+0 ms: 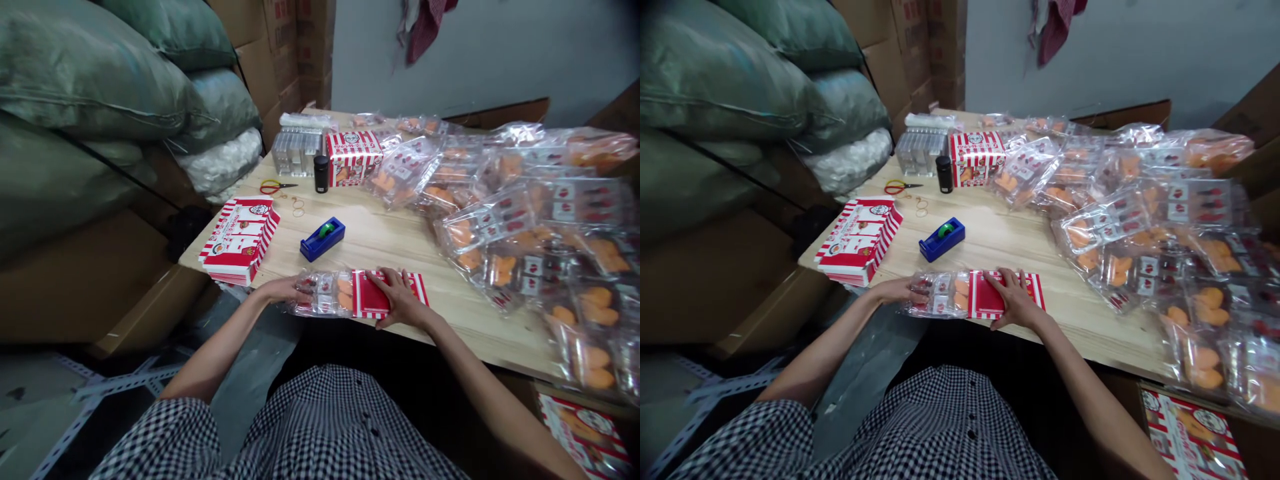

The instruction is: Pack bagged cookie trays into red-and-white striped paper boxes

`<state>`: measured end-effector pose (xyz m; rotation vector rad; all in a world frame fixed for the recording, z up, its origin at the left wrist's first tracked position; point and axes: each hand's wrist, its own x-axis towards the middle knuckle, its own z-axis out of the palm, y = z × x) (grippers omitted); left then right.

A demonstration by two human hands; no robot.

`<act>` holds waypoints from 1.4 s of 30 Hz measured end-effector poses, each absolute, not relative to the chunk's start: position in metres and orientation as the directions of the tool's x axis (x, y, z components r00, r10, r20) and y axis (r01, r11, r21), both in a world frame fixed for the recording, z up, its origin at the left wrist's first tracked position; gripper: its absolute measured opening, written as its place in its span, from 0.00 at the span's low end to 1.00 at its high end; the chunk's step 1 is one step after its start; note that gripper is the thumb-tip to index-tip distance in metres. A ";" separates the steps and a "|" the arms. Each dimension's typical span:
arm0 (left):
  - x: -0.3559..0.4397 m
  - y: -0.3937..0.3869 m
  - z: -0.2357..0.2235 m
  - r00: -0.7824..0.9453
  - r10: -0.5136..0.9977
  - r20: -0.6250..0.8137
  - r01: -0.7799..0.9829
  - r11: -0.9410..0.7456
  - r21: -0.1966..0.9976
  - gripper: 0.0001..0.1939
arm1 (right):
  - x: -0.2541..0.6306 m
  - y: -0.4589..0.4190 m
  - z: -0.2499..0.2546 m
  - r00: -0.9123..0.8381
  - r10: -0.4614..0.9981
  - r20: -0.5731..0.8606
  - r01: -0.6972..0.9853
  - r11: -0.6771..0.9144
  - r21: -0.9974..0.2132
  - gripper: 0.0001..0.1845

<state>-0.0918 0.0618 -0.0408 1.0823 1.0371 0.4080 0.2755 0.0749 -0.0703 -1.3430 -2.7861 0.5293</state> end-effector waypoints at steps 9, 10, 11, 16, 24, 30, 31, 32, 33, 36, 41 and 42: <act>-0.040 0.077 -0.045 0.464 0.773 -0.433 0.184 0.394 0.901 0.27 | 0.275 0.073 -0.067 -0.611 0.780 -0.134 0.776 0.556 -0.299 0.76; -0.041 0.073 -0.045 0.415 0.808 -0.419 0.181 0.378 0.908 0.28 | 0.275 0.073 -0.067 -0.595 0.793 -0.128 0.785 0.541 -0.302 0.76; -0.046 0.068 -0.044 0.353 0.845 -0.402 0.178 0.361 0.915 0.30 | 0.276 0.073 -0.068 -0.581 0.805 -0.122 0.793 0.526 -0.306 0.75; -0.071 0.049 -0.038 0.091 0.952 -0.293 0.180 0.273 0.945 0.31 | 0.270 0.067 -0.065 -0.560 0.825 -0.074 0.793 0.508 -0.335 0.71; -0.017 0.056 -0.027 0.133 0.981 -0.139 0.280 0.097 0.955 0.20 | 0.242 0.046 -0.045 -0.507 0.849 0.153 0.772 0.525 -0.358 0.64; 0.013 0.063 0.005 0.314 0.944 0.104 0.396 -0.230 0.889 0.13 | 0.241 0.042 -0.038 -0.363 0.876 0.317 0.791 0.469 -0.392 0.64; 0.017 0.063 0.014 0.335 0.929 0.155 0.394 -0.288 0.873 0.14 | 0.242 0.041 -0.035 -0.314 0.881 0.354 0.800 0.446 -0.402 0.65; 0.021 0.063 0.023 0.350 0.911 0.219 0.390 -0.354 0.850 0.15 | 0.243 0.041 -0.032 -0.255 0.882 0.396 0.806 0.420 -0.417 0.66; 0.026 0.062 0.032 0.351 0.889 0.293 0.386 -0.423 0.820 0.16 | 0.242 0.040 -0.029 -0.183 0.879 0.441 0.809 0.390 -0.440 0.67; 0.047 0.053 0.049 0.231 0.847 0.480 0.367 -0.532 0.763 0.29 | 0.233 0.035 -0.020 0.090 0.828 0.553 0.779 0.287 -0.557 0.72; 0.079 0.041 0.039 0.265 0.939 0.217 -0.017 -0.221 0.975 0.32 | 0.213 0.012 -0.016 0.423 0.739 0.524 0.630 0.176 -0.756 0.75; 0.081 0.043 0.036 0.321 0.931 0.171 -0.075 -0.155 0.985 0.26 | 0.214 0.006 -0.014 0.441 0.764 0.471 0.566 0.170 -0.806 0.75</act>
